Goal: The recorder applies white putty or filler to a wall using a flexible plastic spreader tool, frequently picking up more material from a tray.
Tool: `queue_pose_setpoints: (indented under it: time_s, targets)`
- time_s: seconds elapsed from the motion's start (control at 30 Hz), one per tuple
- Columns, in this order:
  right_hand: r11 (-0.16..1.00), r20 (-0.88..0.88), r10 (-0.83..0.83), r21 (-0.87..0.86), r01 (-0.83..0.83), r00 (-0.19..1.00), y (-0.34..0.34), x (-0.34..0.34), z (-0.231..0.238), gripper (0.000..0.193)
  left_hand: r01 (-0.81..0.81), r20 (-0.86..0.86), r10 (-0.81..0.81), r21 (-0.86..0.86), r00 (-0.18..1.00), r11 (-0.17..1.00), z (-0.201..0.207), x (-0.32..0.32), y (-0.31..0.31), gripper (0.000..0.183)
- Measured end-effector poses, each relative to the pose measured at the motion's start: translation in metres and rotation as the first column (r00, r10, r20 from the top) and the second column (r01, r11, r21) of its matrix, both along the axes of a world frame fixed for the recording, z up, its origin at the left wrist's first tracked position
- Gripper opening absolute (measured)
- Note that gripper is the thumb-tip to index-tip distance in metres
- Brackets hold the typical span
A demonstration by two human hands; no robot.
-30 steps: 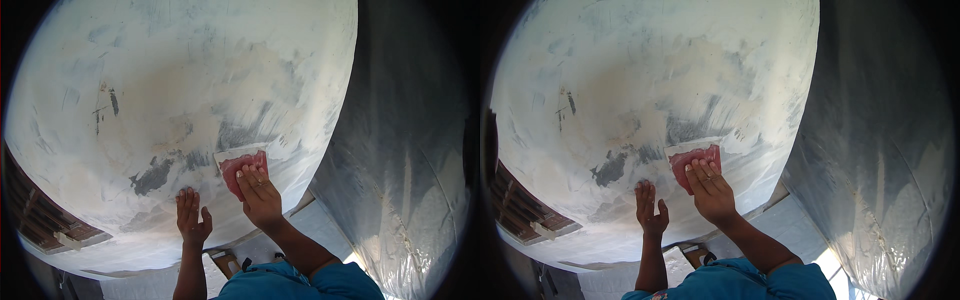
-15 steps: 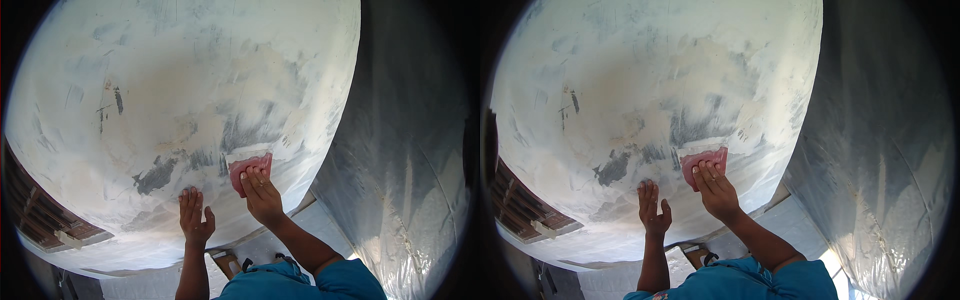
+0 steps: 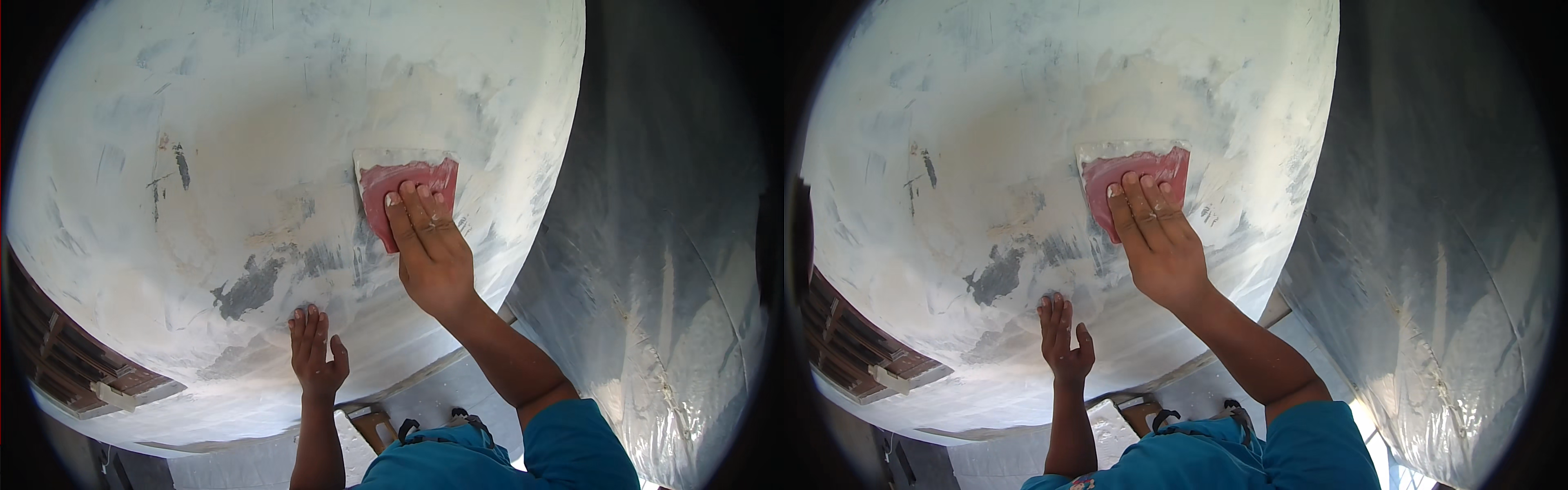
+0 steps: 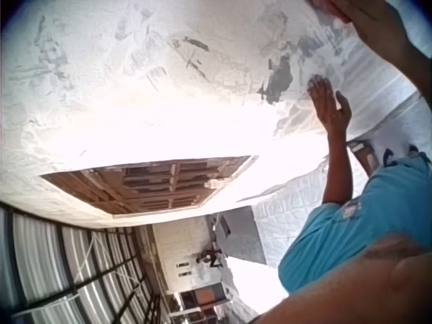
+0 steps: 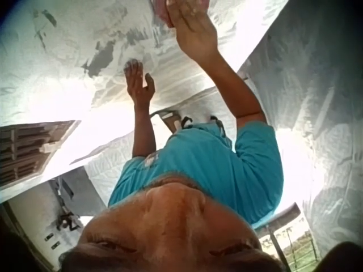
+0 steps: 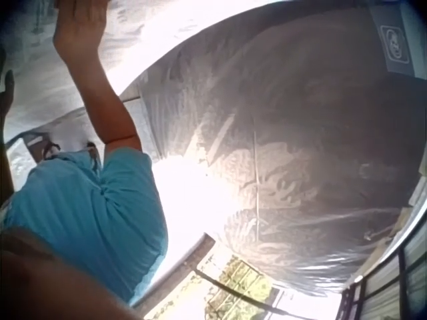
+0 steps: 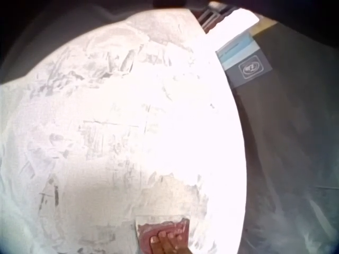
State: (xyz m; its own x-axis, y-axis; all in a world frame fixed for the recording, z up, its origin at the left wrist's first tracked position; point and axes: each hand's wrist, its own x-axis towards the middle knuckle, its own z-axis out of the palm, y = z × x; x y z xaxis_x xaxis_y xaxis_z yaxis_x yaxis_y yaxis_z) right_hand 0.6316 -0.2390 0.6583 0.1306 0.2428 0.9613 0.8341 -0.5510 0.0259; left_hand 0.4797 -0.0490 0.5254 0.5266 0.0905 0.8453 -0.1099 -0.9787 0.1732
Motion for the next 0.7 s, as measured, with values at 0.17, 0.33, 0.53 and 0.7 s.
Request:
queue_pose_setpoints:
  time_s: [0.17,0.33,0.53,0.7]
  targets:
    - [0.985,-0.195,0.094,-0.125,-0.12,0.976,-0.02,-0.054,-0.088,0.042,-0.001,-0.004,0.001,-0.011,1.0,1.0,0.003,0.0,-0.005,0.046]
    - [1.0,-0.251,0.023,-0.009,-0.026,0.968,-0.064,-0.028,-0.038,0.054,0.01,0.003,-0.01,-0.008,1.0,1.0,0.001,-0.002,-0.002,0.048]
    - [0.978,-0.24,-0.118,0.142,0.155,0.963,-0.055,0.038,-0.032,0.057,0.009,0.022,-0.009,0.006,1.0,1.0,-0.004,0.004,-0.003,0.049]
    - [0.999,-0.306,0.019,-0.026,-0.028,0.952,-0.015,-0.021,-0.155,0.049,-0.025,0.046,0.024,0.029,0.999,0.999,-0.003,0.006,-0.005,0.049]
